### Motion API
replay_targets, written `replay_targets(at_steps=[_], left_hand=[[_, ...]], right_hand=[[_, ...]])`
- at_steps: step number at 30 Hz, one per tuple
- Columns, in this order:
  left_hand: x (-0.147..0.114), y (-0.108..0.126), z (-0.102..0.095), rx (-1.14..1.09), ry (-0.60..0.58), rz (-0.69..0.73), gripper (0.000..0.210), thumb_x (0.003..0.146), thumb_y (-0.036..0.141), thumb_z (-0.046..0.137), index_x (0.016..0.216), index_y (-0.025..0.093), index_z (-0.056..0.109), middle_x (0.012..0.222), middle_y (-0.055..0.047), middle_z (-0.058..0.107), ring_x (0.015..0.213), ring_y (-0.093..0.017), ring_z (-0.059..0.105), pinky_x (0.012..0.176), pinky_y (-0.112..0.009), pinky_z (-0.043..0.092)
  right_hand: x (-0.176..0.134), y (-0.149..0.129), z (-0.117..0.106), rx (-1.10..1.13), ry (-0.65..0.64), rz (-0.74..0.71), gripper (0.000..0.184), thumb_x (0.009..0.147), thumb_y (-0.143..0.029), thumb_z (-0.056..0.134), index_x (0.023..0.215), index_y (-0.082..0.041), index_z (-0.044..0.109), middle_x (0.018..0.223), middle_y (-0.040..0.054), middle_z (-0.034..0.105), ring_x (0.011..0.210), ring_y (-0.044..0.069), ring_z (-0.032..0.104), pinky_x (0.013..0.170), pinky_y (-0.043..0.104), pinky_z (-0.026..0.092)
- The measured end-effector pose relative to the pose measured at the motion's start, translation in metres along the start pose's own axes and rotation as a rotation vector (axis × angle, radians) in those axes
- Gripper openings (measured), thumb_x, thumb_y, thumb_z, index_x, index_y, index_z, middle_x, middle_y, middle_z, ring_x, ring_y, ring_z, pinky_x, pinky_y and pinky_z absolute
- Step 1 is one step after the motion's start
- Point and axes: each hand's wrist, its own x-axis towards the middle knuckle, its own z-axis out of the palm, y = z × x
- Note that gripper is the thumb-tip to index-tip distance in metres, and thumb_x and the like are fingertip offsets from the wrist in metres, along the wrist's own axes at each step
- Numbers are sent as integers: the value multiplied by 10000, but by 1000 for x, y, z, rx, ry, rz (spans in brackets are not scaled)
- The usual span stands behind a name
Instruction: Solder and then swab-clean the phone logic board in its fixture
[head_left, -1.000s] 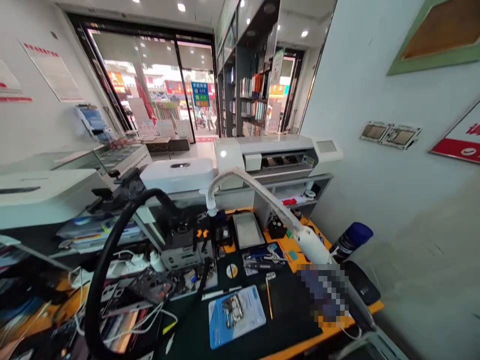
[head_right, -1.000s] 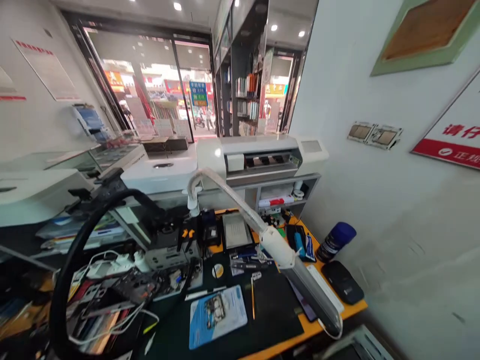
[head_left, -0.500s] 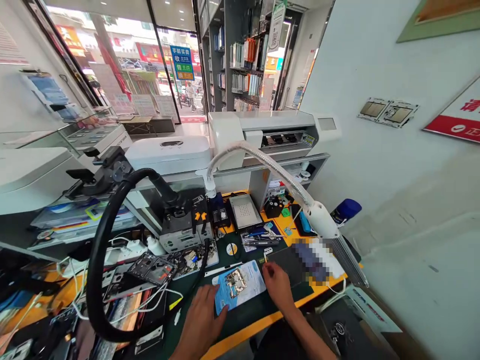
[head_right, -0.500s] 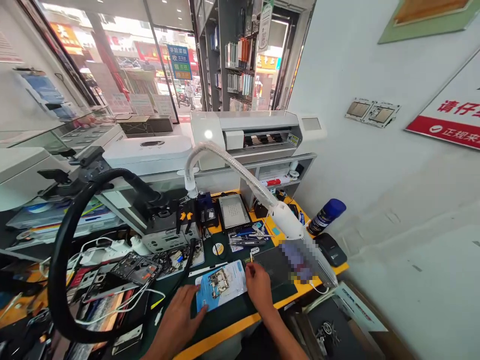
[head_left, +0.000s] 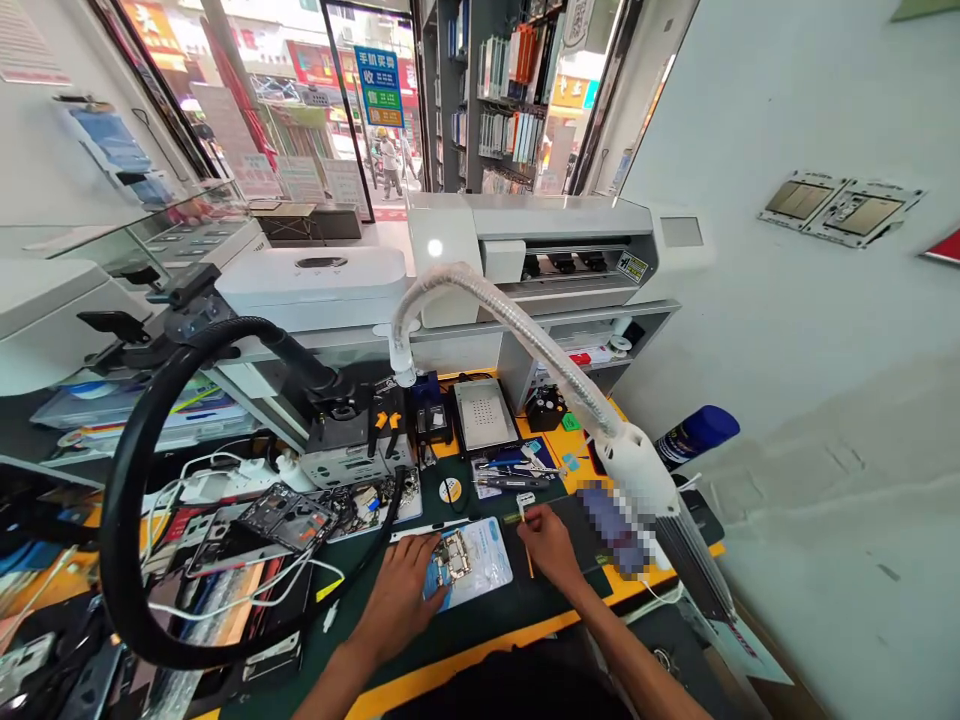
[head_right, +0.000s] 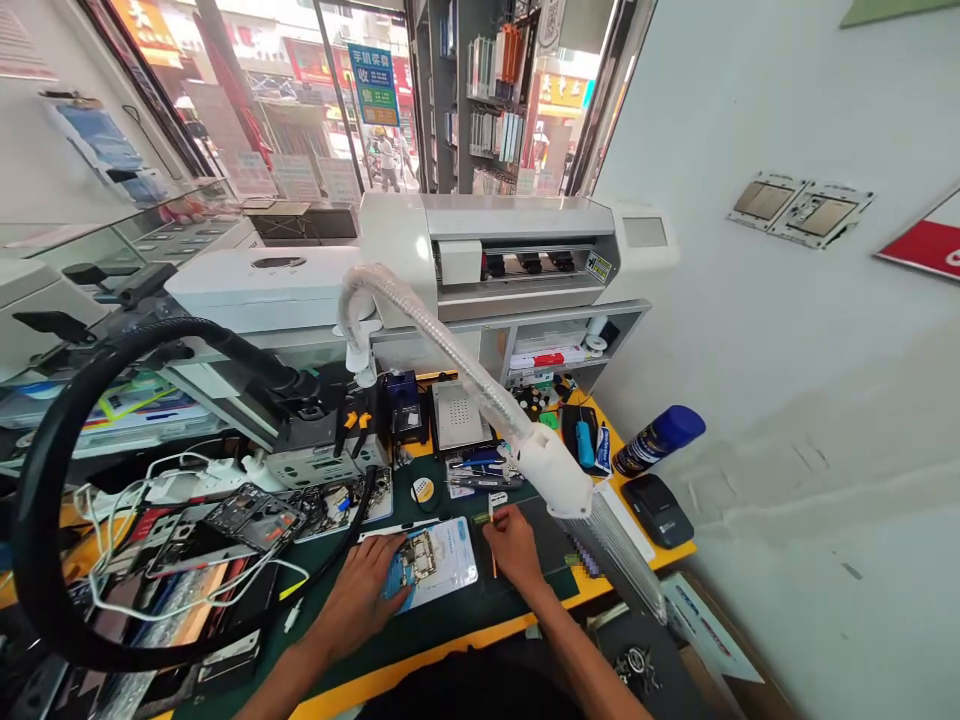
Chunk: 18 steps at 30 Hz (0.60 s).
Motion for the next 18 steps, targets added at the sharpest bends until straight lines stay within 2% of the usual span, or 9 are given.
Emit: replay_targets(at_steps=[3, 5, 7, 9, 11, 12, 15, 18], left_hand=[[-2, -2, 6, 7, 28, 6, 572, 879, 408, 590, 1417, 246, 480, 1381, -71, 586, 1267, -269, 520, 1048, -400, 436], [-3, -4, 10, 4, 43, 7, 569, 878, 395, 589, 1414, 240, 481, 1373, -78, 589, 1264, -273, 518, 1043, -402, 433], [-5, -6, 14, -7, 52, 12, 571, 875, 393, 593, 1413, 240, 479, 1373, -78, 591, 1271, -273, 509, 1048, -401, 427], [-5, -7, 17, -22, 56, 15, 576, 876, 398, 595, 1417, 246, 472, 1373, -68, 593, 1279, -269, 501, 1058, -401, 421], [-6, -8, 20, -35, 62, 13, 578, 880, 404, 589, 1423, 248, 466, 1374, -62, 596, 1283, -269, 497, 1063, -404, 420], [-6, -9, 21, -41, 67, 11, 579, 883, 409, 585, 1425, 246, 464, 1374, -62, 597, 1283, -271, 497, 1062, -408, 421], [-8, -9, 26, -49, 89, 5, 572, 890, 410, 569, 1424, 234, 469, 1387, -67, 593, 1290, -277, 496, 1069, -427, 423], [-13, -13, 37, -30, 128, 8, 564, 879, 382, 570, 1418, 240, 486, 1398, -67, 594, 1281, -280, 519, 1067, -447, 441]], right_hand=[[-15, -13, -6, 274, -117, 86, 358, 768, -361, 553, 1070, -174, 603, 566, -48, 522, 519, 153, 537, 536, 260, 417], [-24, -22, -3, 445, -207, 146, 420, 759, -381, 505, 1095, -152, 607, 588, -20, 567, 507, 163, 567, 508, 271, 438], [-32, -29, 5, 583, -282, 186, 446, 741, -407, 494, 1062, -126, 625, 735, 64, 676, 639, 203, 673, 587, 306, 510], [-39, -33, 15, 673, -349, 213, 473, 743, -434, 516, 1070, -114, 636, 950, 144, 729, 843, 248, 731, 736, 353, 557], [-45, -34, 27, 707, -396, 236, 474, 755, -450, 580, 1088, -118, 633, 1088, 173, 722, 959, 266, 733, 826, 375, 557], [-48, -33, 33, 704, -404, 243, 468, 764, -463, 617, 1086, -124, 626, 1094, 171, 724, 959, 264, 735, 827, 369, 555], [-52, -28, 54, 641, -372, 223, 491, 771, -557, 688, 1013, -137, 609, 897, 116, 742, 786, 223, 739, 706, 301, 529], [-55, -22, 76, 557, -314, 134, 526, 727, -648, 704, 887, -158, 598, 690, 31, 678, 580, 159, 656, 562, 245, 439]])
